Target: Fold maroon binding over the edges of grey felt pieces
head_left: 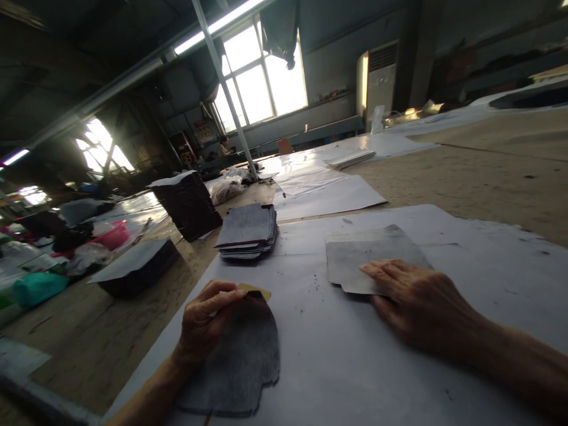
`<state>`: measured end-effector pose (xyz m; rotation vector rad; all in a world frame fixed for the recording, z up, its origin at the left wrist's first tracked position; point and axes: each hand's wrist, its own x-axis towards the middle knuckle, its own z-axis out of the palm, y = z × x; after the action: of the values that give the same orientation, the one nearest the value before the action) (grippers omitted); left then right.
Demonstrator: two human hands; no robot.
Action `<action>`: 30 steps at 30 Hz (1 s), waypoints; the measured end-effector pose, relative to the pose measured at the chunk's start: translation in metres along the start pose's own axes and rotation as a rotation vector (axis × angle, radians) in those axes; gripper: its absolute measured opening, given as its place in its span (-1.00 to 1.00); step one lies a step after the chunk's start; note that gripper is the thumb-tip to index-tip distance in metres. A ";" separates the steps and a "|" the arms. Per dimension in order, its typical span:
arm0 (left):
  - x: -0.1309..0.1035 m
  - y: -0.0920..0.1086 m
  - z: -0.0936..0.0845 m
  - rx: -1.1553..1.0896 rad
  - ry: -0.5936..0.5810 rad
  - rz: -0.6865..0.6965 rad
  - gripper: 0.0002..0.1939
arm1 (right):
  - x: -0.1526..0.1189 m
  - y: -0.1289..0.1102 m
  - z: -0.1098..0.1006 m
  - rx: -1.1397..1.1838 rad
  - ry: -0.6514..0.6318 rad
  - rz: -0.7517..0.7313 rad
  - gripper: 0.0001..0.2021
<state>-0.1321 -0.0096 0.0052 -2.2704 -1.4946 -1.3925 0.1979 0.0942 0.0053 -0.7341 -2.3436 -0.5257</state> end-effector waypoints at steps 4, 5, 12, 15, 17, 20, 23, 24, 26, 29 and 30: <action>-0.003 -0.002 0.000 0.019 0.014 0.134 -0.76 | 0.025 -0.025 -0.020 0.248 0.132 0.057 -0.80; -0.004 -0.002 0.000 0.029 0.008 0.162 -0.75 | 0.035 -0.036 -0.022 0.353 0.062 0.123 -0.80; -0.005 -0.002 -0.003 0.121 -0.022 0.269 -0.69 | 0.097 -0.099 -0.001 0.853 -0.493 0.438 -0.76; -0.004 -0.001 -0.003 0.150 -0.024 0.299 -0.69 | 0.105 -0.107 0.016 0.883 -0.522 0.468 -0.80; -0.003 0.000 -0.002 0.162 -0.023 0.312 -0.70 | 0.107 -0.107 0.025 0.877 -0.547 0.507 -0.80; -0.003 0.002 -0.002 0.175 -0.006 0.319 -0.69 | 0.107 -0.104 0.033 0.856 -0.571 0.565 -0.80; -0.003 0.002 -0.001 0.193 -0.014 0.333 -0.70 | 0.105 -0.103 0.033 0.894 -0.565 0.557 -0.76; -0.003 0.001 0.000 0.199 -0.025 0.340 -0.71 | 0.104 -0.104 0.032 0.920 -0.558 0.539 -0.75; -0.001 0.000 0.001 0.212 -0.048 0.354 -0.75 | 0.101 -0.105 0.031 0.966 -0.543 0.504 -0.75; 0.001 -0.002 0.004 0.228 -0.070 0.369 -0.79 | 0.098 -0.106 0.030 0.990 -0.532 0.502 -0.76; 0.002 -0.002 0.004 0.234 -0.076 0.373 -0.80 | 0.097 -0.106 0.030 0.990 -0.533 0.504 -0.77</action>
<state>-0.1313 -0.0052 0.0031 -2.3182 -1.1046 -0.9854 0.0561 0.0645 0.0285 -0.9537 -2.3059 1.0918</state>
